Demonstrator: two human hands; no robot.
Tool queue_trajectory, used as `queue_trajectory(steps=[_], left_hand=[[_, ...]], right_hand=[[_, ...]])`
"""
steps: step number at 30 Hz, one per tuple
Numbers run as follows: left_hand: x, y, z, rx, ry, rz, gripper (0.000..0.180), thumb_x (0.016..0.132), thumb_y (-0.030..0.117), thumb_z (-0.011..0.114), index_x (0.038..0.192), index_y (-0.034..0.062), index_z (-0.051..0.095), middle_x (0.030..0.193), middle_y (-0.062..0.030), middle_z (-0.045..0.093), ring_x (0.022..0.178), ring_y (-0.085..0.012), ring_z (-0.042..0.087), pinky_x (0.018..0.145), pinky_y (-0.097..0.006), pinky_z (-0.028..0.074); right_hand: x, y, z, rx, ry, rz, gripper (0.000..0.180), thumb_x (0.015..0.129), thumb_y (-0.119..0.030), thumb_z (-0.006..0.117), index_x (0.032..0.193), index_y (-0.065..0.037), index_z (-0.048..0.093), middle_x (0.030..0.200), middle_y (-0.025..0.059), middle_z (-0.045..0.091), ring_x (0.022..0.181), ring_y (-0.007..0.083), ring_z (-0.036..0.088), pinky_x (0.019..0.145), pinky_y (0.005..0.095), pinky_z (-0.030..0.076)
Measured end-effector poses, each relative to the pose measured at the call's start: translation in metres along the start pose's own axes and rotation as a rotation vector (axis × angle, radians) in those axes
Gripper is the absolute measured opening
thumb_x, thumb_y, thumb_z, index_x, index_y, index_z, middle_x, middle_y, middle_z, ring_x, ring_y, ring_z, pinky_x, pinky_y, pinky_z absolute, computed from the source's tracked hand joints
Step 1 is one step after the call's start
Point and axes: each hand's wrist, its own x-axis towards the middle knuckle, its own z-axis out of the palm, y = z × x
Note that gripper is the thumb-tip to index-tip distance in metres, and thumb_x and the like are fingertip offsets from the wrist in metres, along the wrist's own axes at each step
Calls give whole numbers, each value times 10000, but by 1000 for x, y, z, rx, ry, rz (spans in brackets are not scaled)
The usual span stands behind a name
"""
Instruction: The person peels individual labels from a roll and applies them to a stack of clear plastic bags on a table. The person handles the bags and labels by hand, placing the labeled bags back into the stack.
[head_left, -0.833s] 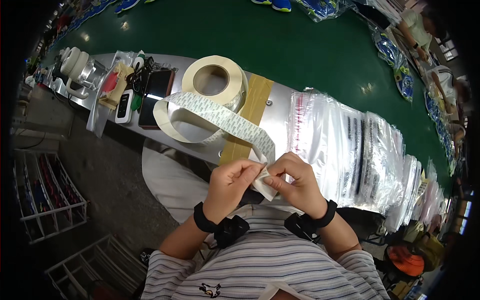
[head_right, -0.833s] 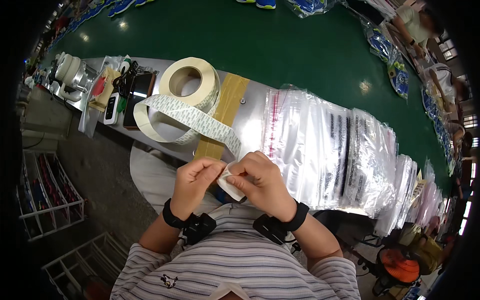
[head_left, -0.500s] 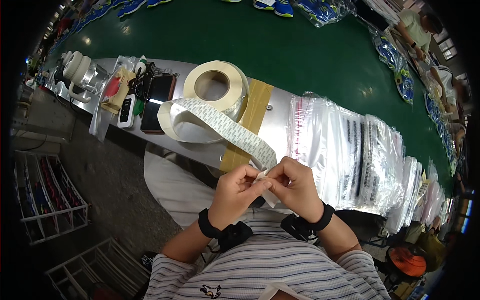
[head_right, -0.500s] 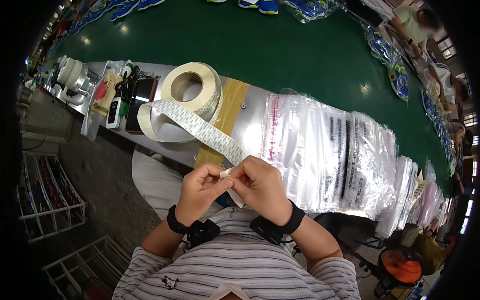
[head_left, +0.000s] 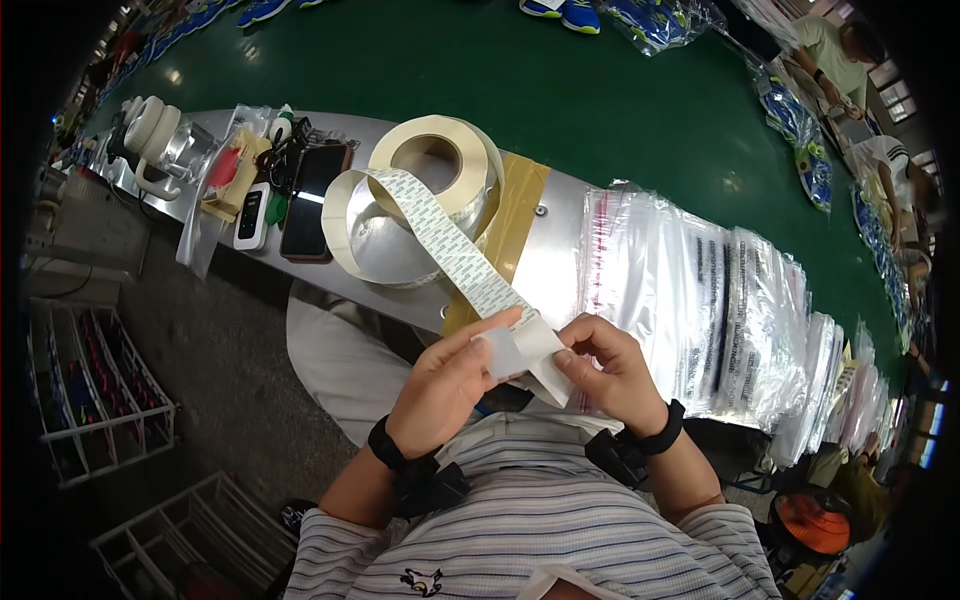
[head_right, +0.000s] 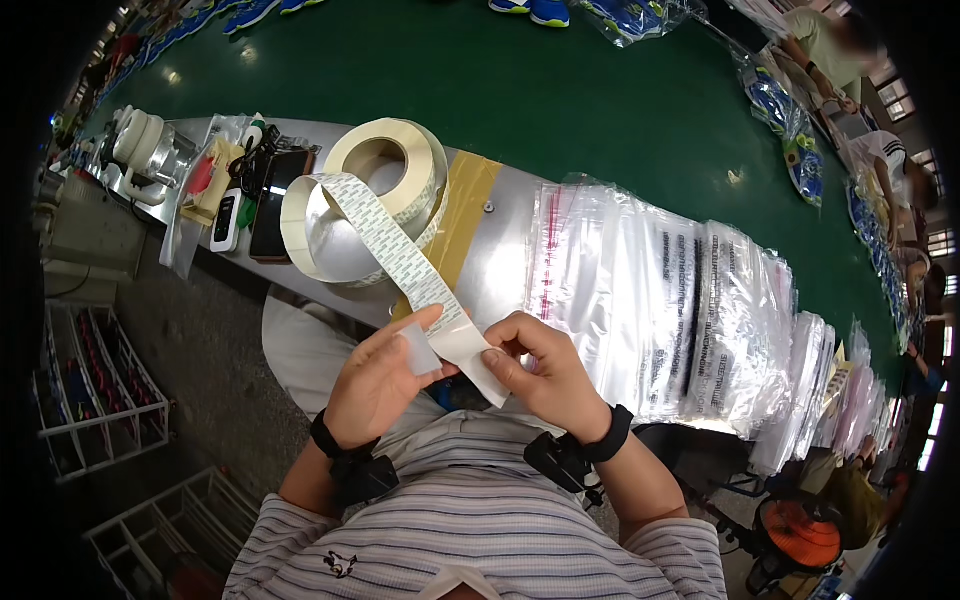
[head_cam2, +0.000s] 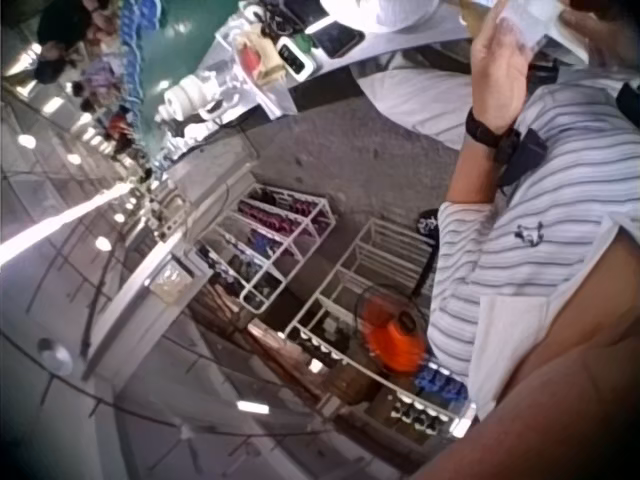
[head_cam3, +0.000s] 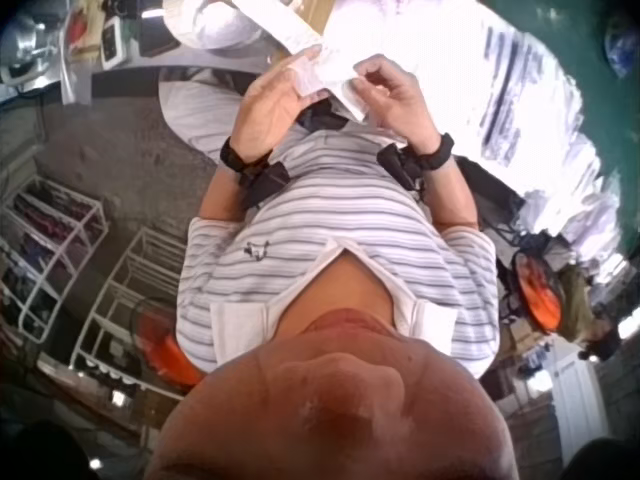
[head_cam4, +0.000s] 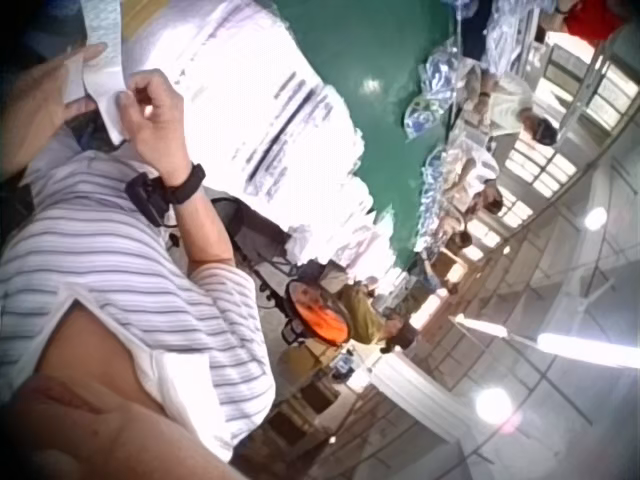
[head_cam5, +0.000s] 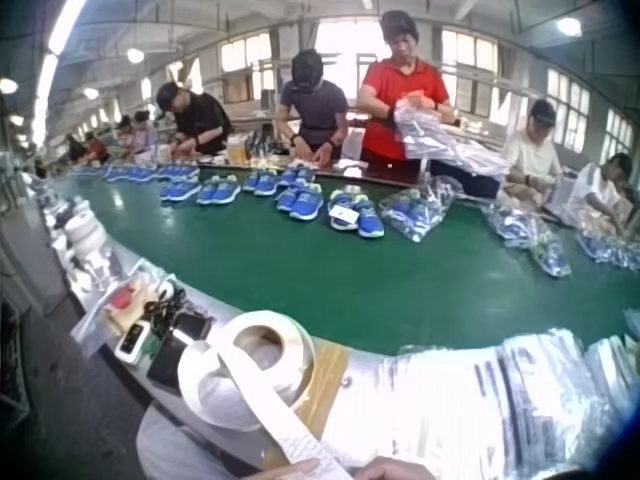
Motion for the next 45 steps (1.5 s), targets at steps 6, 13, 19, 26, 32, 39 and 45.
queue_trajectory(steps=[6, 13, 19, 26, 32, 39, 45], left_hand=[[5, 0, 3, 282, -3, 22, 428, 988, 201, 397, 1298, -93, 429, 1308, -190, 484, 1219, -223, 459, 1050, -345, 330], [-20, 23, 12, 1311, 153, 485, 317, 890, 107, 558, 1195, 24, 564, 1181, -154, 554, 989, -183, 555, 856, -300, 429], [-16, -7, 10, 593, -78, 295, 327, 943, 144, 484, 1215, -36, 506, 1290, -169, 478, 1158, -229, 487, 969, -337, 377], [-4, -6, 3, 484, 48, 256, 354, 972, 163, 416, 1246, -49, 484, 1237, -153, 517, 1115, -192, 506, 970, -307, 375], [13, 4, -2, 206, 197, 369, 412, 986, 197, 377, 1257, -107, 438, 1258, -205, 507, 1160, -261, 510, 983, -416, 425], [73, -33, 26, 424, -490, 187, 547, 962, 358, 466, 1348, -26, 403, 1357, -172, 406, 1248, -234, 414, 1028, -348, 329], [81, -52, 21, 1069, -76, 529, 586, 914, 343, 545, 1335, -36, 393, 1319, -214, 427, 1239, -339, 414, 1030, -388, 340]], right_hand=[[9, -13, 6, 286, -28, 267, 143, 920, -108, 564, 1012, -1, 537, 889, -1, 566, 818, 67, 519, 740, 227, 431], [13, -8, 13, -223, 166, 7, 71, 871, -81, 629, 872, -11, 635, 819, 32, 597, 682, 67, 506, 614, 211, 418], [18, -7, 21, 3, 177, 5, 100, 837, -91, 680, 850, -9, 624, 738, 5, 583, 643, 62, 512, 583, 219, 427], [18, -7, 21, 29, 154, 100, 122, 844, -91, 671, 813, -12, 583, 719, -33, 547, 639, 24, 450, 575, 192, 399], [7, 13, -4, 101, 434, 144, 157, 882, -150, 641, 847, -8, 585, 730, -38, 561, 657, 23, 463, 591, 194, 406], [-17, 6, -45, -270, 701, -20, 267, 993, -224, 436, 962, -4, 585, 784, 32, 574, 639, 81, 505, 568, 225, 413], [-25, 13, -41, -1120, 674, -109, 252, 729, -173, 719, 884, -43, 569, 835, 108, 550, 794, 290, 549, 627, 391, 461]])
